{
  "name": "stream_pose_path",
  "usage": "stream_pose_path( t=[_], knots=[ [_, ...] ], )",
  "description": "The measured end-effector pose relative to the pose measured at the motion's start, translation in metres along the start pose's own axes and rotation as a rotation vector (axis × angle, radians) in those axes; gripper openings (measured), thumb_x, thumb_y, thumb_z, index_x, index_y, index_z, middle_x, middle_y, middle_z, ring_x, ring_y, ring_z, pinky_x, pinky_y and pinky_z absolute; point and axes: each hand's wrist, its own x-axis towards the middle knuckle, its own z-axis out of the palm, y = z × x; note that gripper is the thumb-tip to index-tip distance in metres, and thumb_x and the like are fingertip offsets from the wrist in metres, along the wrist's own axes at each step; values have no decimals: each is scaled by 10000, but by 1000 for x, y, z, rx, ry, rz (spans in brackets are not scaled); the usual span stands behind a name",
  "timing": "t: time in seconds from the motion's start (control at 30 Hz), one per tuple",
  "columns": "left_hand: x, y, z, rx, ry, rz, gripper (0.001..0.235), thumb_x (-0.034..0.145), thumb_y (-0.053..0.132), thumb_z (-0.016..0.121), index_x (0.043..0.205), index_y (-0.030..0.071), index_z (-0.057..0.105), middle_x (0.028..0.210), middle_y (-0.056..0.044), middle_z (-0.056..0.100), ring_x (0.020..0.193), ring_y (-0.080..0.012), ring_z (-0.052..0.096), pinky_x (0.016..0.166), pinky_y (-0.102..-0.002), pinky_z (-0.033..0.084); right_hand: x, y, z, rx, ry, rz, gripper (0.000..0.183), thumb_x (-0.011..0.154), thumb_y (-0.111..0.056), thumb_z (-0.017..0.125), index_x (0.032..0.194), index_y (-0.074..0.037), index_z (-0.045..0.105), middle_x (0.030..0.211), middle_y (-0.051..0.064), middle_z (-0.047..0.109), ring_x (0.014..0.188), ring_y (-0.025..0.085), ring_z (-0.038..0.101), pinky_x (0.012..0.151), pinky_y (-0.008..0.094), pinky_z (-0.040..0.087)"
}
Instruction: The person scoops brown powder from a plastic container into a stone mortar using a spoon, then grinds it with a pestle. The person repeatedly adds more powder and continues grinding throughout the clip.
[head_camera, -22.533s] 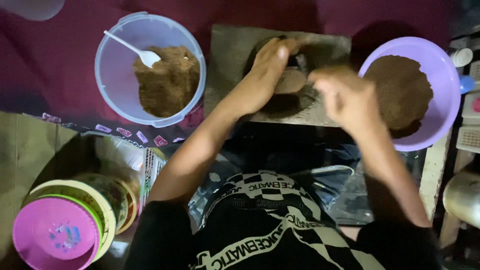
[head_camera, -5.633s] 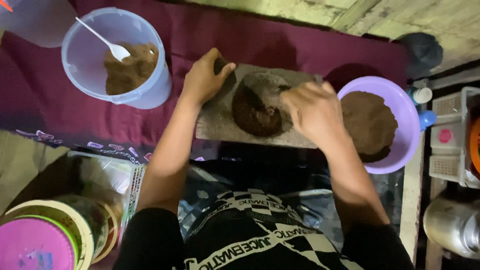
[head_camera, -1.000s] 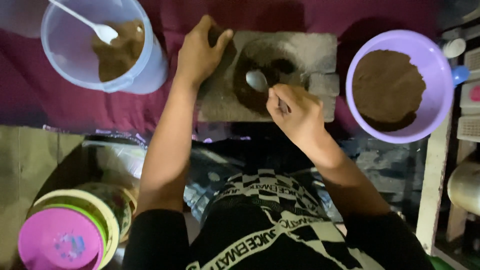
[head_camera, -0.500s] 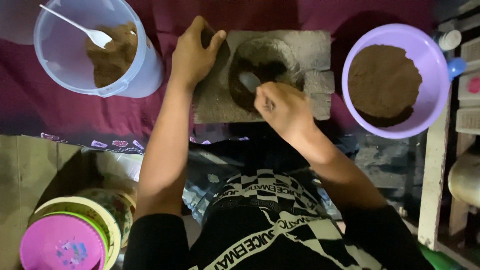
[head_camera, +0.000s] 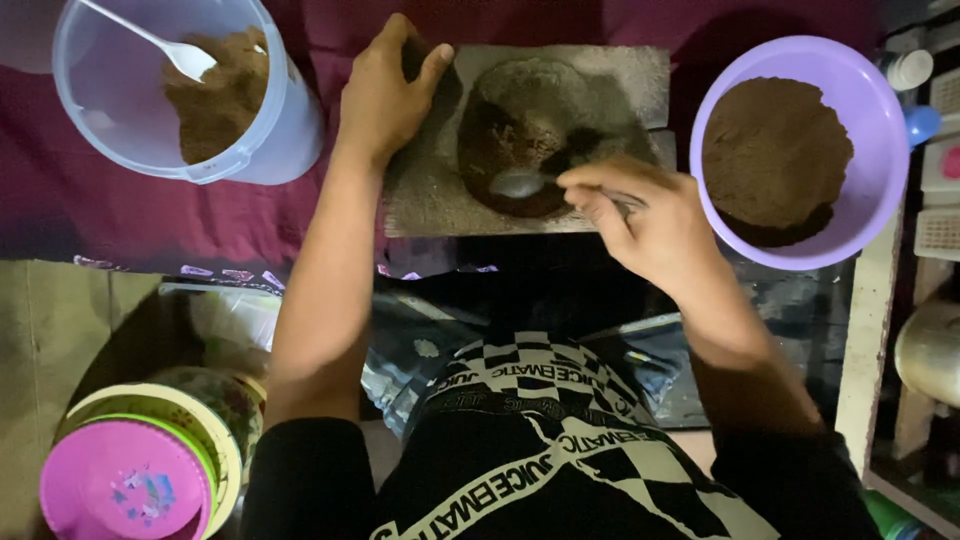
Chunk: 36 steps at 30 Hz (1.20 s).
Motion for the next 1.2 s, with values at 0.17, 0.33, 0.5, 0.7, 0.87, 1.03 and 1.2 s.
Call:
stream_pose_path(
  t=[0.17,0.33,0.5,0.7,0.87,1.03,1.2],
  knots=[
    [-2,6,-2,-14,4,-20,302,1040,397,659,993,132,521,960,-36,699,881,-294,652,675,-478,448,11,33,46,-130,-204,-80,80,1027,90,644,983,26,660,709,90,600,602,199,608,534,279,593],
    [1,4,-3,10,-3,-56,318,1022,427,659,986,135,538,975,-84,729,897,-356,673,676,-513,443,29,18,19,-237,-75,-98,111,1045,67,600,1050,26,703,861,137,739,696,193,699,567,232,607],
    [2,3,0,35,-20,9,365,1045,460,625,1043,111,517,1016,-122,712,938,-395,663,662,-529,435,31,33,40,-252,-109,-152,103,1033,-27,639,937,-12,675,752,97,646,638,255,602,502,360,509],
    [-6,5,-5,8,-47,-104,350,1025,457,649,970,142,505,967,-62,719,876,-322,657,680,-509,442,46,52,3,-377,6,-257,115,1096,80,630,1029,33,710,859,153,680,758,273,679,680,371,608],
    [3,-7,5,24,-4,-30,339,1032,442,658,993,134,521,963,-105,713,906,-389,666,690,-528,447,39,46,1,-225,-180,-297,41,1009,35,716,1028,7,693,919,132,703,803,289,675,728,409,587],
    [0,5,-3,1,-37,-38,336,1038,456,630,1024,132,542,1006,-83,723,916,-346,670,654,-505,441,32,9,-40,-440,-336,24,161,1111,-135,614,1161,-16,710,858,120,735,616,214,700,516,316,609],
    [2,8,-5,-9,-45,-88,338,1046,434,645,956,138,506,908,-40,680,826,-290,620,660,-479,421,42,13,-55,-324,-513,222,233,1021,-275,671,1099,-70,750,985,3,798,434,165,656,470,325,570]
  ],
)
